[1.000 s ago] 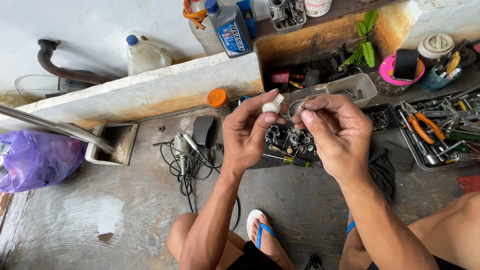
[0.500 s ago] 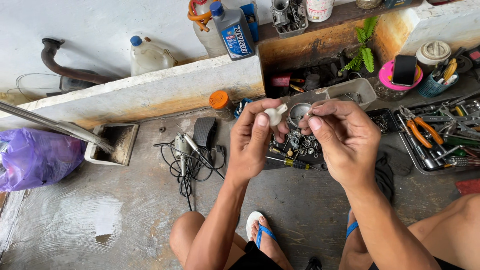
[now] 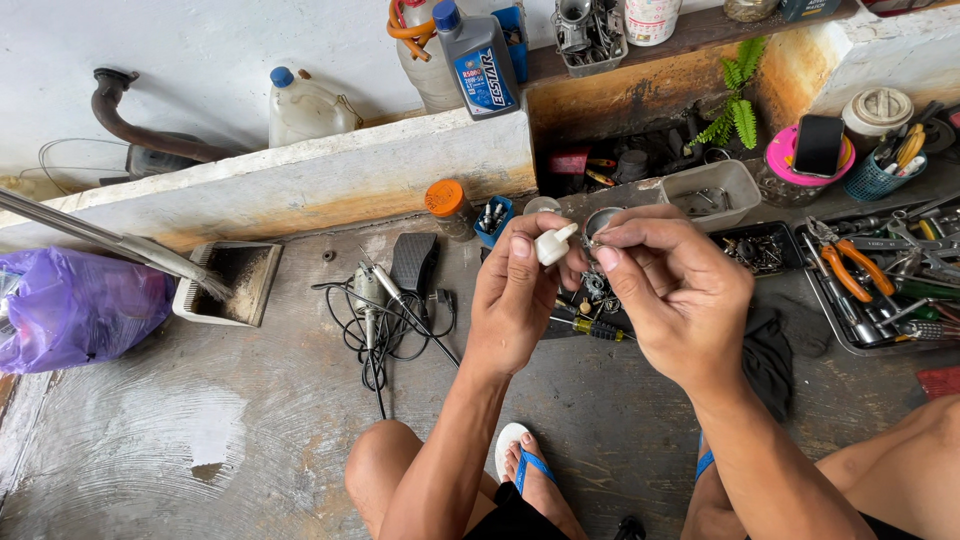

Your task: The person assembles small mechanical parts on the floor, using a screwdriver to tighten screws and attaching a white plastic component to a metal housing. They handle various small metal pieces and tools, organizing them on a black cloth.

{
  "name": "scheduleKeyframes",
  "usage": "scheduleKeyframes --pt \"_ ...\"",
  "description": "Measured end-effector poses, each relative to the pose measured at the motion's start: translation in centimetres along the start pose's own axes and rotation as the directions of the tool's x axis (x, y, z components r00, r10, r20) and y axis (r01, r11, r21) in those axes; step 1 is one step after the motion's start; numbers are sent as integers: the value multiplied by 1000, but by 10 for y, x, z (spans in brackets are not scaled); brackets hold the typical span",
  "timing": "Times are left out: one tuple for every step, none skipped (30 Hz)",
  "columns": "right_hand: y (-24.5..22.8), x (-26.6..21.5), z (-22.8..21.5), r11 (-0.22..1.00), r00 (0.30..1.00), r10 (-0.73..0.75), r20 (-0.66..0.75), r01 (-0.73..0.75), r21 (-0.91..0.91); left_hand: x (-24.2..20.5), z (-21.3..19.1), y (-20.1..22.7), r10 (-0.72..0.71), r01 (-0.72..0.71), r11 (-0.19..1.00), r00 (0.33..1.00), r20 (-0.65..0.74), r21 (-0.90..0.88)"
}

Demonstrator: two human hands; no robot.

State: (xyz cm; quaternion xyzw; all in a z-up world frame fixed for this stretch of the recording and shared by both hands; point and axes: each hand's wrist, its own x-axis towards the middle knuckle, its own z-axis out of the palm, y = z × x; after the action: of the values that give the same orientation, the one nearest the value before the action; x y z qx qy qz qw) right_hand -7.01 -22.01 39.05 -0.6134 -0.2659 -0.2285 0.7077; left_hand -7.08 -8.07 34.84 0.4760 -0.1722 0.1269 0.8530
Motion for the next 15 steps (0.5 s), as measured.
scheduleKeyframes --pt "0 1 2 1000 1000 -1 0 1 -1 0 -1 -1 1 -1 1000 1000 1 -1" --pt "0 1 3 1000 1000 -3 -2 3 -3 -1 -1 -3 -6 6 1000 1000 -28 1" --pt "0 2 5 1000 1000 -4 -3 4 -4 -2 -2 -4 -13 14 1000 998 -58 3" --pt "1 2 6 1000 1000 -8 -3 8 -4 -1 -2 -5 -10 11 1000 998 -56 3" --pt "2 2 7 1000 1000 -12 -16 12 -17 0 -3 -6 -7 8 1000 998 -62 21" --pt "2 1 8 999 999 -15 -29 14 -30 0 -4 -7 -5 7 999 998 -69 39" --pt "4 1 8 999 999 -16 -29 15 -30 0 -4 -8 -4 7 999 998 -68 39" --pt "5 0 8 1000 999 -7 -32 7 -23 -1 -4 -8 -9 12 999 998 -70 47" --pt "6 -1 7 1000 999 2 -35 -2 -16 -2 -4 -8 -14 18 998 997 -72 55" --pt "6 -1 8 1000 999 0 -35 -1 -17 -2 -5 -8 -13 17 998 997 -71 55" --pt "5 -1 8 1000 999 -1 -35 0 -21 -1 -7 -8 -19 25 995 998 -65 93" --pt "5 -1 9 1000 999 -1 -35 0 -24 -2 -8 -7 -25 33 991 998 -61 132" --pt "5 -1 10 1000 999 -1 -34 0 -24 -2 -8 -7 -25 33 991 998 -61 133" --pt "5 -1 10 1000 999 -4 -35 3 -31 -2 -9 -8 -22 31 990 998 -63 134" --pt "6 -1 9 999 999 -7 -35 5 -39 -2 -9 -8 -20 29 990 998 -64 136"
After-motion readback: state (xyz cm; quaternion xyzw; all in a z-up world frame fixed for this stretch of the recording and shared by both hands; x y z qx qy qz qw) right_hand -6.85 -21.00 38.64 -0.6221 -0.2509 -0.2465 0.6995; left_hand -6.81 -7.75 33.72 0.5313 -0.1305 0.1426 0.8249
